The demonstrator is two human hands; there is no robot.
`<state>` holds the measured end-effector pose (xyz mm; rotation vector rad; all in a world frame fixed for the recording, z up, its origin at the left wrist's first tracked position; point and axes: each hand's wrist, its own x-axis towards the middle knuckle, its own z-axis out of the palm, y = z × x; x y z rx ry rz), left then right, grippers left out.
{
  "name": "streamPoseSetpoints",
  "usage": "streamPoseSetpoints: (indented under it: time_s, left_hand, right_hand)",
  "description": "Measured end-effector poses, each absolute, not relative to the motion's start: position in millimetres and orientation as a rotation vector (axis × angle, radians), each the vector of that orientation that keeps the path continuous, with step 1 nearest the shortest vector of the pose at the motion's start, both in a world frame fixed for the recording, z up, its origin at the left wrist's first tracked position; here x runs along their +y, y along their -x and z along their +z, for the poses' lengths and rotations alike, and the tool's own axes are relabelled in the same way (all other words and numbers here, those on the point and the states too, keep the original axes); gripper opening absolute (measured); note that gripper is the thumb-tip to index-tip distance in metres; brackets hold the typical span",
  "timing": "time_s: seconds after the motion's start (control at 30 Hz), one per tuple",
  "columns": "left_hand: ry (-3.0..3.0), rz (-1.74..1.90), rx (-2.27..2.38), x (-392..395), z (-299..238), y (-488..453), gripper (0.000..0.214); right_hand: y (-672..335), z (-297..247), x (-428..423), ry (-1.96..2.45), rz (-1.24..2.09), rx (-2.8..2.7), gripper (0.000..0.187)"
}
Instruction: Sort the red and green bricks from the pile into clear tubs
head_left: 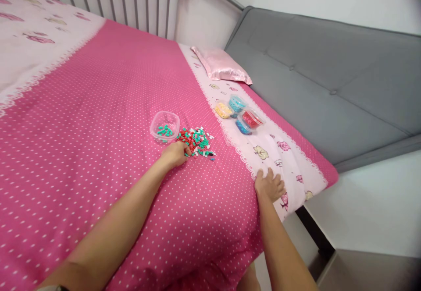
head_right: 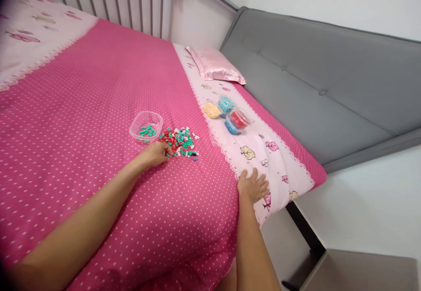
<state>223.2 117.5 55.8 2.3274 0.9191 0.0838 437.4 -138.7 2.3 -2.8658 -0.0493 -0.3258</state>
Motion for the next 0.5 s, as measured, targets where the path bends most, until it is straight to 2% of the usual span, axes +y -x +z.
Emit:
streamPoseSetpoints:
  time_s: [0.5]
  left_hand:
    - [-2.356,0.122,1.050,118.6,64.9,-216.8,0.019]
  right_hand:
    - [-433.2,7.3,-137.8,2.853,-0.309,-0.051,0.058]
